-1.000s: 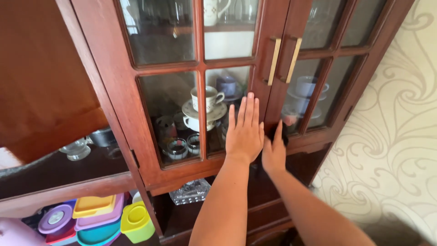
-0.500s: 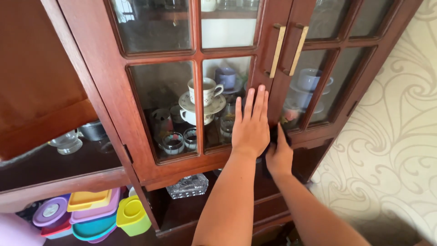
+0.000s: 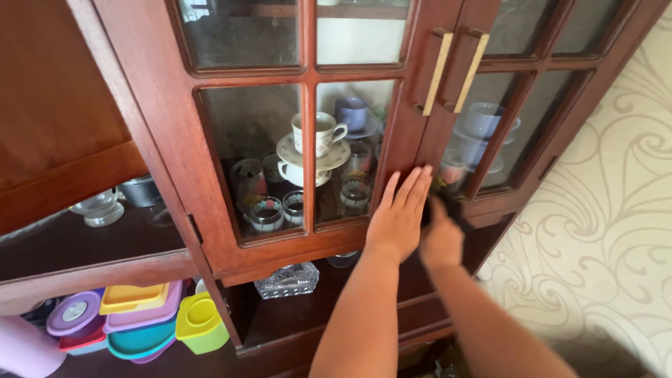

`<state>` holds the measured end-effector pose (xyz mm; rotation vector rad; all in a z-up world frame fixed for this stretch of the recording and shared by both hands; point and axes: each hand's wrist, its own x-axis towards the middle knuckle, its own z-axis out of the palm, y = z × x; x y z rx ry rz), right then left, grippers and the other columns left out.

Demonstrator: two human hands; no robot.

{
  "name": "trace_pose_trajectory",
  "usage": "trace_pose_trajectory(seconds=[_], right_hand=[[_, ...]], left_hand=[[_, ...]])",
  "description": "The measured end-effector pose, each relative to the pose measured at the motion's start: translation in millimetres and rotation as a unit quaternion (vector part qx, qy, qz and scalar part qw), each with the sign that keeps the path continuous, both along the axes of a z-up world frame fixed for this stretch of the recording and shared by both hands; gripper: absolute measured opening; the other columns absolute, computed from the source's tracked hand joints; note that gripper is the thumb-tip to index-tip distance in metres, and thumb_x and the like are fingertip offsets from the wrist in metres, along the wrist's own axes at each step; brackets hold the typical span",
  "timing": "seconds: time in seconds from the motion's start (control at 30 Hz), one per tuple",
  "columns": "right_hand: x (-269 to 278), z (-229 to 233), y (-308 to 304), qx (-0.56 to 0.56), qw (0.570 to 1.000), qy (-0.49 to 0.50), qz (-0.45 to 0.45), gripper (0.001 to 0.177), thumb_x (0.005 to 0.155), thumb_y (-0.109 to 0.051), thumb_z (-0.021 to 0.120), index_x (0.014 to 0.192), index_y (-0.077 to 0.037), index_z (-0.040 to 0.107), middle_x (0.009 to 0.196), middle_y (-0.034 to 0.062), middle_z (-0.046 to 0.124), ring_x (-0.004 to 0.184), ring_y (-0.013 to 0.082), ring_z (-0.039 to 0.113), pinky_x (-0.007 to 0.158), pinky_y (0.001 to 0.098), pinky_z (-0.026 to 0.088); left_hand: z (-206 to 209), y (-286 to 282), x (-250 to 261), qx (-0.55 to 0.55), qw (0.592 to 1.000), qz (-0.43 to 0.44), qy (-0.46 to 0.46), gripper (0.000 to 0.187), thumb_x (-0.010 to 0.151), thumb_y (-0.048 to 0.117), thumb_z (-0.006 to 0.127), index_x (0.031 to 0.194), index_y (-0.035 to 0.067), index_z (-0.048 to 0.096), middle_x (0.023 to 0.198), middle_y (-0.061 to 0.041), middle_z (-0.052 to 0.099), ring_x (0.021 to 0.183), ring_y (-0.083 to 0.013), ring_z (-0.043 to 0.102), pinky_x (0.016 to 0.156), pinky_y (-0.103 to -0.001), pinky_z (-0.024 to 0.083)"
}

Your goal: Cleaning the exterior of a wooden display cabinet using a spray and cloth.

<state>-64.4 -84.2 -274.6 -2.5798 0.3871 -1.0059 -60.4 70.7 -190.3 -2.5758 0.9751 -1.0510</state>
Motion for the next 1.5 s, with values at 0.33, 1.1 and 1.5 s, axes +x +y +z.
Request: trace_pose_trajectory(seconds=[0.33, 1.1, 1.5], right_hand=[[7, 45, -45, -0.079, 0.987, 0.138, -0.025, 0.052, 0.088, -0.003, 0.055, 0.138, -0.014, 0.045, 0.088, 0.0257, 0.072, 0.082, 0.0464, 0.071, 0.072, 0.0553, 0.056], [-18, 15, -29, -0.041, 0.991, 0.108, 0.068, 0.036, 0.088, -0.007, 0.06, 0.123, -0.014, 0.051, 0.084, 0.0259, 0.071, 0.082, 0.0458, 0.07, 0.077, 0.0563, 0.054], [-15, 4, -14, 0.015, 0.996, 0.061, 0.055, 0.051, 0.087, -0.007, 0.066, 0.135, -0.014, 0.051, 0.09, 0.027, 0.071, 0.088, 0.0485, 0.068, 0.08, 0.0583, 0.052]], left_hand=[[2, -5, -4, 0.101, 0.994, 0.007, 0.04, 0.065, 0.099, 0.03, 0.043, 0.16, 0.01, 0.032, 0.172, -0.01, 0.007, 0.158, -0.0304, 0.001, 0.124, -0.057, 0.003], [-13, -23, 4, 0.128, 0.991, -0.014, 0.044, 0.055, 0.099, 0.031, 0.042, 0.15, 0.01, 0.051, 0.169, -0.005, 0.02, 0.157, -0.037, -0.001, 0.124, -0.061, 0.001], [-9, -27, 0, 0.146, 0.988, -0.004, 0.048, 0.054, 0.099, 0.034, 0.045, 0.146, 0.01, 0.056, 0.164, -0.005, 0.032, 0.154, -0.0429, -0.003, 0.122, -0.065, 0.0]])
